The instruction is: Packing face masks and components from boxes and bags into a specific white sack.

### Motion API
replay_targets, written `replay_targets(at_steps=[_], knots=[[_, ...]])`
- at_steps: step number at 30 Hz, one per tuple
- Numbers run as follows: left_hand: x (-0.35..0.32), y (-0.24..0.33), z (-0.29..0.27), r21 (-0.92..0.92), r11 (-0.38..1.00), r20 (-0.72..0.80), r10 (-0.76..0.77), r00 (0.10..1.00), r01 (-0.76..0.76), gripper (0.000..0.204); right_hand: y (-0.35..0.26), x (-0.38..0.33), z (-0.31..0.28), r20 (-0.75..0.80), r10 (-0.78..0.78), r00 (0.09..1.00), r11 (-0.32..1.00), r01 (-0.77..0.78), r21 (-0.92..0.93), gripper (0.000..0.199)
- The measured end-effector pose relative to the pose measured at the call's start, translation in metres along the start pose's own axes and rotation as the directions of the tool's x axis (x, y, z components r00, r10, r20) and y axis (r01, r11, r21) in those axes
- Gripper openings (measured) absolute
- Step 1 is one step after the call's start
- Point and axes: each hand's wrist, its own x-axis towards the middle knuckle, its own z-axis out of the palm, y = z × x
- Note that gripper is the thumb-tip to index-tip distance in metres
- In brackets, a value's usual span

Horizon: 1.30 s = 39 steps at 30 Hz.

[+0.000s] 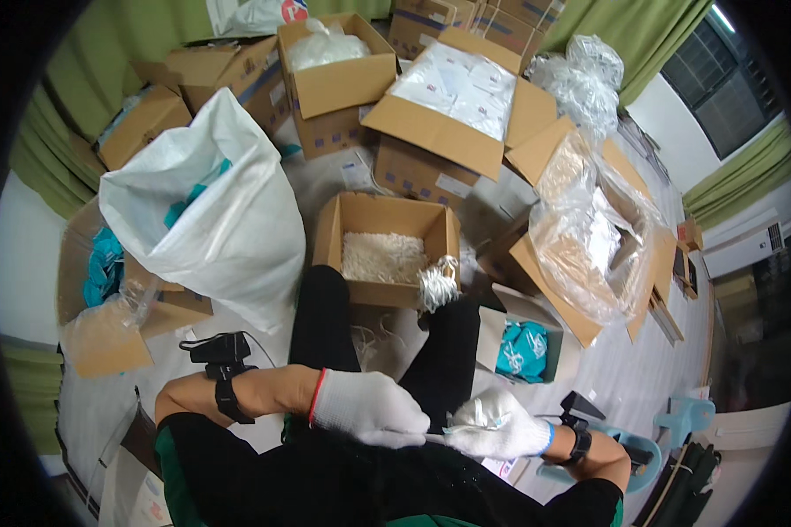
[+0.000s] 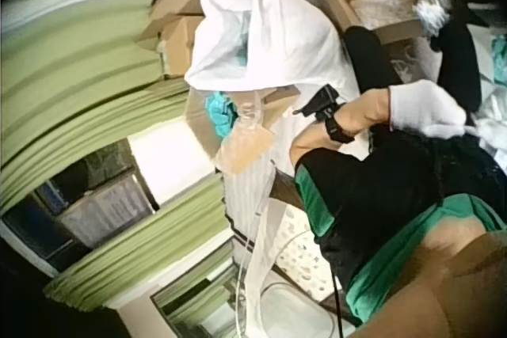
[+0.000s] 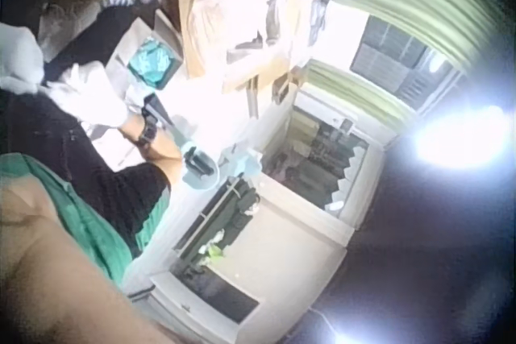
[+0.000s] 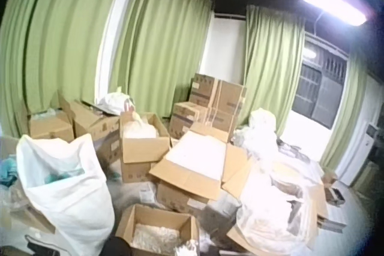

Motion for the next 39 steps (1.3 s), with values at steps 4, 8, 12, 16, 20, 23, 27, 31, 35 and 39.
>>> replay_targets(at_steps=[4,8,12,16,20,23,27,31,35,39], knots=[[-0.012,0.006,0.001,-0.033,0.999,-0.019,-0.019,1.0,0.019,0.023,0.001,-0.012,-0.003,-0.032,0.039,0.999,0.998,-0.037,0.052,0.031],[-0.056,-0.007,-0.044,-0.388,0.899,-0.268,-0.32,0.909,0.202,0.022,0.002,-0.038,-0.016,-0.443,0.202,0.874,0.917,-0.011,0.398,0.019],[-0.04,-0.052,-0.059,-0.799,0.598,-0.375,-0.583,0.721,0.068,0.019,0.015,-0.001,-0.064,-0.544,0.44,0.714,0.485,0.321,0.813,0.024],[0.014,-0.138,-0.019,-0.762,0.645,-0.557,-0.612,0.562,-0.052,0.029,0.024,0.048,-0.089,-0.402,0.17,0.9,0.232,0.36,0.904,0.04],[0.07,-0.146,-0.006,-0.904,0.397,-0.378,-0.565,0.734,-0.159,0.038,0.038,0.062,-0.09,-0.365,0.07,0.928,0.139,0.353,0.925,0.038],[0.081,-0.148,0.001,-0.834,0.551,-0.316,-0.509,0.801,0.021,0.049,0.028,0.067,-0.086,-0.396,0.218,0.892,0.16,0.367,0.916,0.039],[0.082,-0.124,0.009,-0.894,0.448,-0.256,-0.501,0.827,-0.006,0.062,0.046,0.065,-0.096,-0.49,0.207,0.847,0.187,0.458,0.869,0.035],[0.085,-0.096,0.019,-0.672,0.724,-0.304,-0.462,0.833,0.156,0.042,0.051,0.068,-0.092,-0.628,0.232,0.743,0.307,0.557,0.772,0.037],[0.08,-0.098,0.027,-0.841,0.495,-0.127,-0.572,0.811,0.217,0.029,0.049,0.062,-0.091,-0.685,0.157,0.712,0.48,0.551,0.683,0.039],[0.058,-0.08,0.019,-0.819,0.495,-0.025,-0.535,0.844,0.29,0.029,0.062,0.05,-0.078,-0.762,-0.248,0.598,0.969,0.17,-0.181,0.03]])
